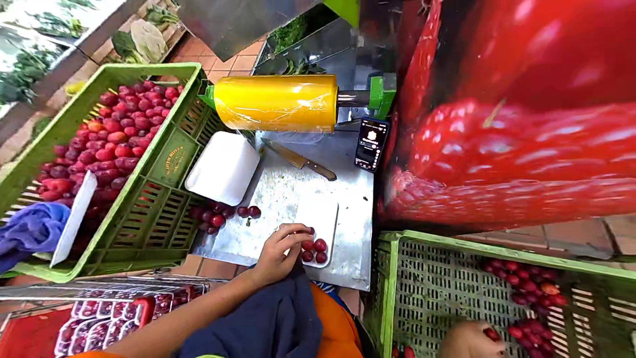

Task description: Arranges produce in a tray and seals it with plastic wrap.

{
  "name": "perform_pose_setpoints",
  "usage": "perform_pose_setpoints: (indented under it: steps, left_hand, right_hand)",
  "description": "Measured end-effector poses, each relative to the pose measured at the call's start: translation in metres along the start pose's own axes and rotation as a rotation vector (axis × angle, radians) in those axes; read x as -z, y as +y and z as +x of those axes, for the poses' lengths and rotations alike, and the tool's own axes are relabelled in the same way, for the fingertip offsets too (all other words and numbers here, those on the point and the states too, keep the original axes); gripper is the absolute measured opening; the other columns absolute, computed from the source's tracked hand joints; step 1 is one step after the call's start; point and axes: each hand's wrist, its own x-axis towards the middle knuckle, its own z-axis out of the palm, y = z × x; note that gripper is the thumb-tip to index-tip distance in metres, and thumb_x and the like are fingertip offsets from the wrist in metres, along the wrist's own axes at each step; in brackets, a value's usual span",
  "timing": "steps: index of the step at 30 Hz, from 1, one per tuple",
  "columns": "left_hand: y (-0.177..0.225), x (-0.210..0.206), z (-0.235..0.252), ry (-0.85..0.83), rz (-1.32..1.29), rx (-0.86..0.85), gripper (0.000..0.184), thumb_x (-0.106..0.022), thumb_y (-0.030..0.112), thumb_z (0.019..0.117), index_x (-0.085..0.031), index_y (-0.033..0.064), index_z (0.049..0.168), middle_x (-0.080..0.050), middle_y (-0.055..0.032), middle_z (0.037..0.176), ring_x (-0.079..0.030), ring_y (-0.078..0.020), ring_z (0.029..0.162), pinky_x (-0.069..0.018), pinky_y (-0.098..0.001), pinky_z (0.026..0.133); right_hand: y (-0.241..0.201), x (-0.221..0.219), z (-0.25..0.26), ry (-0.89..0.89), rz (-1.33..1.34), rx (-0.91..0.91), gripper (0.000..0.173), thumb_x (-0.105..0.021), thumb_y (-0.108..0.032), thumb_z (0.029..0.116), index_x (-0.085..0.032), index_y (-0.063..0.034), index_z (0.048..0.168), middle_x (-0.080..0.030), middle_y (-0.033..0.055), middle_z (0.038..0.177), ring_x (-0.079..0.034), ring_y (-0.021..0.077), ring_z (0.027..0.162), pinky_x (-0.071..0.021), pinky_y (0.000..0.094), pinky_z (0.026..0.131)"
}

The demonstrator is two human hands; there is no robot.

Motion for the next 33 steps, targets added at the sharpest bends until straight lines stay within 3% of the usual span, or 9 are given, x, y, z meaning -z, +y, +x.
perform_pose_setpoints:
  steps: [4, 8, 11, 14, 18, 20, 22, 28, 33]
  left_hand:
    - [-0.015, -0.003, 0.003, 0.009, 0.012, 0.221, 0.027, -0.056, 0.009, 0.0999, -0.073, 0.0107, 0.121, -0.065, -0.004, 0.133, -0.06, -0.0176, 0.126, -0.053, -0.0417, 0.107]
    - [-0.033, -0.007, 0.001, 0.01, -0.057, 0.467, 0.029, -0.056, 0.014, 0.1014, -0.069, 0.0132, 0.128, -0.063, -0.004, 0.136, -0.06, -0.0181, 0.125, -0.0529, -0.0434, 0.103]
    - [-0.049, -0.008, -0.001, -0.02, -0.075, 0.586, 0.031, -0.057, 0.018, 0.1013, -0.066, 0.0131, 0.131, -0.061, -0.0065, 0.139, -0.059, -0.0208, 0.126, -0.0525, -0.045, 0.102]
    - [-0.058, -0.007, -0.002, -0.091, -0.068, 0.597, 0.036, -0.057, 0.021, 0.1022, -0.062, 0.0076, 0.135, -0.06, -0.0122, 0.14, -0.059, -0.0247, 0.127, -0.0507, -0.0465, 0.105]
    - [-0.066, -0.011, 0.001, -0.118, -0.103, 0.558, 0.038, -0.056, 0.025, 0.1043, -0.06, 0.0083, 0.138, -0.06, -0.0101, 0.14, -0.056, -0.0224, 0.132, -0.046, -0.0458, 0.112]
    - [-0.069, -0.01, 0.001, -0.133, -0.079, 0.54, 0.037, -0.055, 0.026, 0.1053, -0.06, 0.0092, 0.138, -0.061, -0.0091, 0.14, -0.055, -0.0223, 0.133, -0.0436, -0.0475, 0.114]
    - [-0.073, -0.009, 0.0, -0.145, -0.036, 0.539, 0.036, -0.054, 0.024, 0.1051, -0.06, 0.0104, 0.138, -0.061, -0.0076, 0.14, -0.054, -0.0226, 0.133, -0.0426, -0.0498, 0.114]
    - [-0.08, -0.005, -0.005, -0.151, -0.037, 0.568, 0.035, -0.053, 0.012, 0.1017, -0.062, 0.0102, 0.136, -0.063, -0.0088, 0.136, -0.058, -0.025, 0.128, -0.0447, -0.0512, 0.111]
    - [-0.08, -0.004, -0.001, -0.086, -0.102, 0.539, 0.031, -0.055, 0.019, 0.103, -0.065, 0.0108, 0.131, -0.064, -0.0081, 0.132, -0.061, -0.0215, 0.122, -0.05, -0.0451, 0.106]
  right_hand:
    - [-0.078, 0.059, -0.055, -0.324, 1.001, -0.259, 0.041, -0.04, -0.049, 0.1065, -0.051, -0.0138, 0.124, -0.057, 0.0067, 0.092, -0.06, 0.021, 0.073, -0.0537, 0.0441, 0.062]
    - [-0.135, 0.134, -0.135, -1.097, 1.58, -0.393, 0.054, -0.029, -0.06, 0.1047, -0.062, -0.0194, 0.119, -0.071, 0.0067, 0.104, -0.069, 0.0138, 0.076, -0.0567, 0.0252, 0.058]
    - [-0.176, 0.146, -0.201, -1.583, 1.466, -0.384, 0.056, -0.029, -0.061, 0.1032, -0.063, -0.0193, 0.12, -0.069, 0.0081, 0.112, -0.061, 0.009, 0.063, -0.0472, 0.0195, 0.047]
    - [-0.208, 0.127, -0.253, -1.82, 1.136, 0.078, 0.051, -0.037, -0.056, 0.1039, -0.067, -0.0188, 0.121, -0.07, 0.01, 0.115, -0.057, 0.0112, 0.055, -0.0461, 0.0235, 0.042]
    - [-0.258, 0.09, -0.312, -1.468, 0.64, 1.051, 0.031, -0.059, -0.024, 0.1018, -0.067, -0.009, 0.128, -0.07, 0.0067, 0.119, -0.068, 0.0113, 0.084, -0.0599, 0.0302, 0.07]
    - [-0.267, 0.063, -0.34, -1.134, 0.44, 1.466, 0.034, -0.07, -0.033, 0.0947, -0.072, -0.0161, 0.124, -0.067, 0.0051, 0.125, -0.067, 0.0164, 0.106, -0.0597, 0.0402, 0.086]
    - [-0.269, 0.041, -0.358, -0.885, 0.232, 1.691, 0.038, -0.068, -0.043, 0.0934, -0.071, -0.0257, 0.127, -0.065, 0.0077, 0.13, -0.066, 0.0259, 0.11, -0.0587, 0.0485, 0.081]
    - [-0.26, 0.035, -0.358, -0.91, 0.124, 1.736, 0.066, -0.05, -0.063, 0.0995, -0.048, -0.0268, 0.154, -0.062, 0.0057, 0.138, -0.056, 0.03, 0.123, -0.0426, 0.0561, 0.099]
    - [-0.266, 0.045, -0.329, -1.143, 0.278, 1.517, 0.041, -0.057, -0.036, 0.1045, -0.063, -0.0159, 0.14, -0.063, 0.0047, 0.137, -0.055, 0.0247, 0.128, -0.0433, 0.0491, 0.111]
